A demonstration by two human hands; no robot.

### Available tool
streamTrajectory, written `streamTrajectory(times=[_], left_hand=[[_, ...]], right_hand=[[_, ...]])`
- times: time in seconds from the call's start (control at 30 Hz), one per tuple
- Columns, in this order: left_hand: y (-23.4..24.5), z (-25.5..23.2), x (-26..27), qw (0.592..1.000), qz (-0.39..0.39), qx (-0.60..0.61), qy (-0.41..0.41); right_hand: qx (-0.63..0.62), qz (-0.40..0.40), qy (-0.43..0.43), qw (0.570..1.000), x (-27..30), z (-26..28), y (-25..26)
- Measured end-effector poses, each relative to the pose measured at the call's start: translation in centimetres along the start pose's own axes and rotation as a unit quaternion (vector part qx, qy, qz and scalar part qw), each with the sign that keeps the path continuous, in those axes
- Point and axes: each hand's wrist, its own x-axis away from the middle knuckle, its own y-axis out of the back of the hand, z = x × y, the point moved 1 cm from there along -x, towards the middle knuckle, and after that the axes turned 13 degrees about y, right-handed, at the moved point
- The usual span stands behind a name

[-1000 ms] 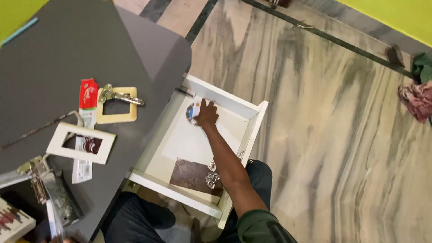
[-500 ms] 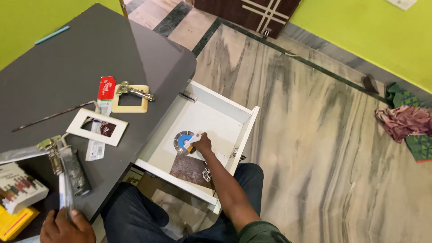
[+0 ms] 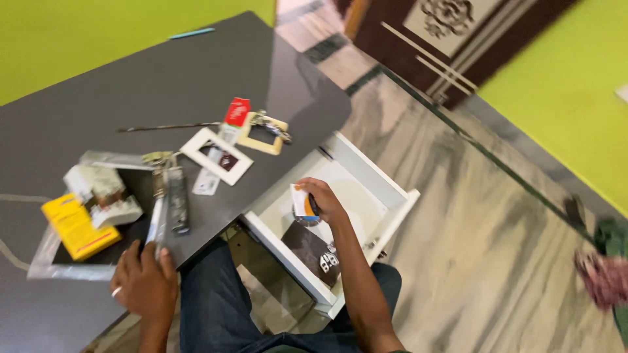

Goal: The recorder is removing various household and tool-related items from a desk drawer and then inspecting/scraping the interior bottom.

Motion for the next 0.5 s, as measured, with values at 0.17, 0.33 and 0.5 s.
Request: streamTrajectory(times=[0.17, 0.33, 0.5], left_hand=[[0.3, -0.1, 0.1, 0.999, -0.005, 0.034, -0.031], [-0.5, 0.6, -0.4, 0.999, 0.007, 0.008, -0.033], [-2.4, 1.6, 0.7, 0.998, 0.028, -0.029, -0.055]], right_hand=[[-0.047, -0.032, 0.006, 0.998, -1.9, 6.3, -9.8], [0.034, -0.139, 0.028, 0.989, -3.6, -0.9, -2.2], [0.152, -0.211, 0.024, 0.965, -2.1, -15.2, 14.6]])
